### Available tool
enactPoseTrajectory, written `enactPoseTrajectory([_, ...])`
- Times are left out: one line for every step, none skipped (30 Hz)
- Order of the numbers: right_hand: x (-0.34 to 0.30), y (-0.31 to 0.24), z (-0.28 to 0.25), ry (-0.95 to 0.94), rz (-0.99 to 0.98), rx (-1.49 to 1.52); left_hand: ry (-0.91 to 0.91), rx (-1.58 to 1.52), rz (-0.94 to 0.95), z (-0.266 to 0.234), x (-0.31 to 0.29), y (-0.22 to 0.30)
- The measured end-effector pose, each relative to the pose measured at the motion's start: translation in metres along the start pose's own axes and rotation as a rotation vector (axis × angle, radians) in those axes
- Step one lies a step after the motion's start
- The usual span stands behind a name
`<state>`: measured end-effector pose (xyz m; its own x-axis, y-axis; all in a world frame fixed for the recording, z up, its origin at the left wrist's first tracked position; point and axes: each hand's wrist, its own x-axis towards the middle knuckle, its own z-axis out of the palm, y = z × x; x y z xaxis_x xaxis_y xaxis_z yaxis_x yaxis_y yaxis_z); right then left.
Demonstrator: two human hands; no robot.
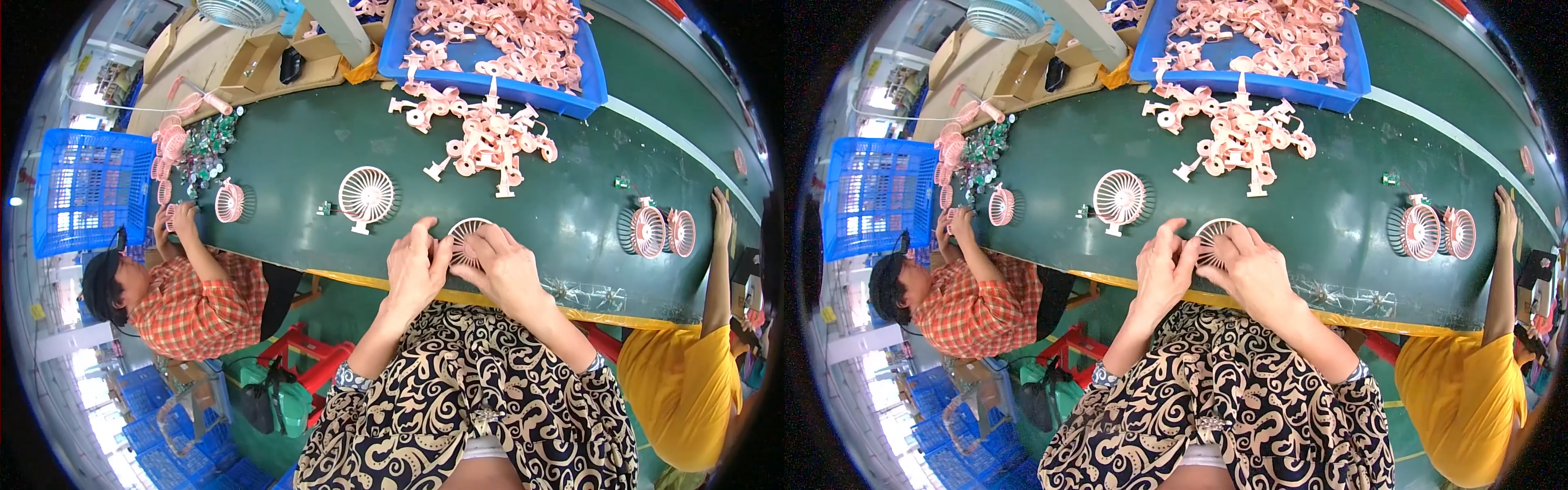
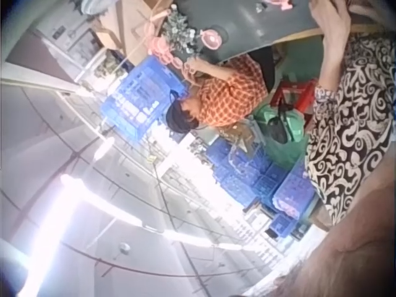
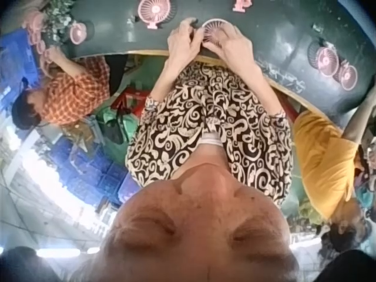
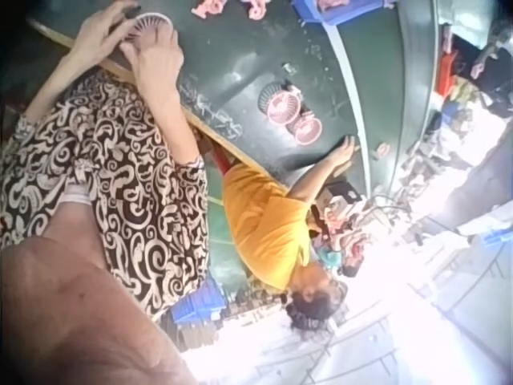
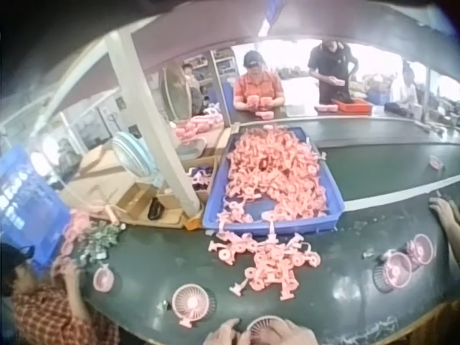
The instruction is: The person assembles mini fan components by hand, taking grilles and stem pieces from the table, fitting them together, and sliding the assembled units down the workbench.
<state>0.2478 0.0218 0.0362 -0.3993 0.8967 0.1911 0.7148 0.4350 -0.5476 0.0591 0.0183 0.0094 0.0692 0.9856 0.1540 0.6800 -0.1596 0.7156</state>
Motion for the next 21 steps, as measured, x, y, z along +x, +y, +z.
enactPoseTrajectory([-0.003, 0.002, -0.005, 0.023, -0.045, 0.052, 0.0, -0.016, 0.002, -0.001, 0.001, -0.001])
enactPoseTrajectory([-0.006, 0.005, -0.01, 0.046, -0.09, 0.104, 0.002, -0.018, 0.007, -0.003, 0.002, -0.001])
enactPoseTrajectory([-0.01, 0.007, -0.016, 0.03, -0.082, 0.136, 0.032, -0.072, 0.019, -0.006, 0.004, -0.001])
enactPoseTrajectory([-0.016, 0.011, -0.021, 0.034, -0.081, 0.133, 0.06, -0.125, 0.029, -0.01, 0.005, -0.002])
enactPoseTrajectory([-0.022, 0.015, -0.025, 0.036, -0.015, 0.118, 0.107, -0.094, 0.03, -0.016, 0.006, -0.006])
enactPoseTrajectory([-0.027, 0.02, -0.03, 0.039, 0.05, 0.103, 0.192, -0.01, 0.058, -0.026, 0.007, -0.007])
enactPoseTrajectory([-0.034, 0.027, -0.04, 0.086, 0.125, 0.085, 0.252, 0.076, 0.098, -0.032, 0.011, -0.01])
enactPoseTrajectory([-0.039, 0.035, -0.049, 0.09, 0.212, 0.074, 0.319, 0.178, 0.127, -0.039, 0.014, -0.017])
enactPoseTrajectory([-0.044, 0.045, -0.054, 0.129, 0.291, 0.021, 0.361, 0.233, 0.089, -0.045, 0.015, -0.022])
enactPoseTrajectory([-0.051, 0.057, -0.066, 0.161, 0.373, -0.051, 0.395, 0.272, 0.058, -0.047, 0.018, -0.027])
enactPoseTrajectory([-0.059, 0.07, -0.076, 0.213, 0.467, -0.126, 0.363, 0.319, 0.009, -0.053, 0.022, -0.027])
enactPoseTrajectory([-0.065, 0.086, -0.084, 0.272, 0.499, -0.265, 0.365, 0.317, 0.015, -0.057, 0.024, -0.03])
enactPoseTrajectory([-0.072, 0.104, -0.088, 0.296, 0.586, -0.293, 0.371, 0.349, 0.001, -0.059, 0.026, -0.036])
enactPoseTrajectory([-0.067, 0.102, -0.1, 0.314, 0.695, -0.348, 0.379, 0.381, -0.013, -0.061, 0.028, -0.041])
enactPoseTrajectory([-0.069, 0.117, -0.103, 0.393, 0.65, -0.469, 0.358, 0.377, -0.062, -0.063, 0.028, -0.046])
enactPoseTrajectory([-0.074, 0.133, -0.105, 0.474, 0.609, -0.594, 0.361, 0.373, -0.055, -0.06, 0.028, -0.053])
enactPoseTrajectory([-0.071, 0.139, -0.107, 0.482, 0.608, -0.596, 0.32, 0.338, -0.077, -0.058, 0.027, -0.059])
enactPoseTrajectory([-0.068, 0.144, -0.109, 0.537, 0.549, -0.621, 0.279, 0.303, -0.097, -0.057, 0.026, -0.062])
enactPoseTrajectory([-0.064, 0.149, -0.11, 0.591, 0.492, -0.645, 0.306, 0.311, -0.113, -0.053, 0.027, -0.056])
enactPoseTrajectory([-0.055, 0.145, -0.109, 0.598, 0.494, -0.646, 0.308, 0.309, -0.105, -0.051, 0.025, -0.051])
enactPoseTrajectory([-0.042, 0.136, -0.105, 0.549, 0.499, -0.479, 0.282, 0.292, -0.107, -0.048, 0.023, -0.048])
